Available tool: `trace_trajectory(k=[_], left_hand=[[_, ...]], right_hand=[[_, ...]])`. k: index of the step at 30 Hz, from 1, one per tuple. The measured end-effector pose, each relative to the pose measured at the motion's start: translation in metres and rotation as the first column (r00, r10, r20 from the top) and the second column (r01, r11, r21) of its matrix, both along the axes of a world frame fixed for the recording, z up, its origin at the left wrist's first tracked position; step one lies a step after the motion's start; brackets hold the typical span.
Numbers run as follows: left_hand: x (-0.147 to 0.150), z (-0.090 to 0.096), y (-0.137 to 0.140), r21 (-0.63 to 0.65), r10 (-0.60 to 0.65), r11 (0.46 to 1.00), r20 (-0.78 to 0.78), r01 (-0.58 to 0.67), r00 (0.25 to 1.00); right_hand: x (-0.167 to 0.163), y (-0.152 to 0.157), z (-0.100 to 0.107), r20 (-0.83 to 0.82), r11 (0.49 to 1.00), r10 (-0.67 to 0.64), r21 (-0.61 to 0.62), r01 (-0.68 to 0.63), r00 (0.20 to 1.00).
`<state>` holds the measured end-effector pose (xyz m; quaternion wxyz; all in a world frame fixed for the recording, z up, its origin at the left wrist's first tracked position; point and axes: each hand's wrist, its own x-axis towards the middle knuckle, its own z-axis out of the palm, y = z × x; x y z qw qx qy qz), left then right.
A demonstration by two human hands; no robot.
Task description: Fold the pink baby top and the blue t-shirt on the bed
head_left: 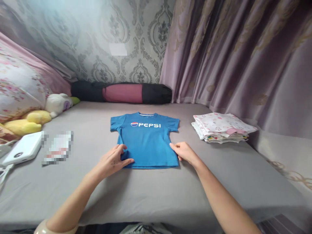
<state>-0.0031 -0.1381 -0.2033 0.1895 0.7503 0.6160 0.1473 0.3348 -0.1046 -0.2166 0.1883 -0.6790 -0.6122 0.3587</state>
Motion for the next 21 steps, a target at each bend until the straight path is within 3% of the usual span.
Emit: trace_trajectory(k=[5, 10, 12, 17, 19, 21], left_hand=[[0.005, -0.007, -0.002, 0.112, 0.068, 0.991, -0.015, -0.066, 0.998], [-0.001, 0.008, -0.002, -0.001, 0.17, 0.985, 0.149, -0.172, 0.974], [-0.012, 0.012, -0.003, -0.065, 0.259, 0.966, 0.294, -0.252, 0.92], [-0.048, 0.009, -0.014, -0.238, 0.487, 0.87, 0.553, -0.432, 0.676], [-0.059, 0.005, -0.019, -0.285, 0.528, 0.846, 0.567, -0.451, 0.632], [-0.067, 0.005, -0.022, -0.317, 0.528, 0.849, 0.562, -0.424, 0.637]], right_hand=[[0.0, -0.015, 0.016, -0.086, 0.994, 0.086, -0.061, -0.092, 0.993], [0.005, -0.019, 0.017, -0.215, 0.986, 0.126, -0.08, -0.146, 0.969], [0.008, -0.019, 0.014, -0.227, 0.984, 0.137, -0.077, -0.158, 0.964], [0.011, -0.015, 0.004, -0.22, 0.98, 0.172, -0.063, -0.19, 0.96], [0.01, -0.013, 0.003, -0.217, 0.978, 0.177, -0.066, -0.196, 0.96], [0.01, -0.013, 0.003, -0.212, 0.978, 0.17, -0.081, -0.191, 0.962]])
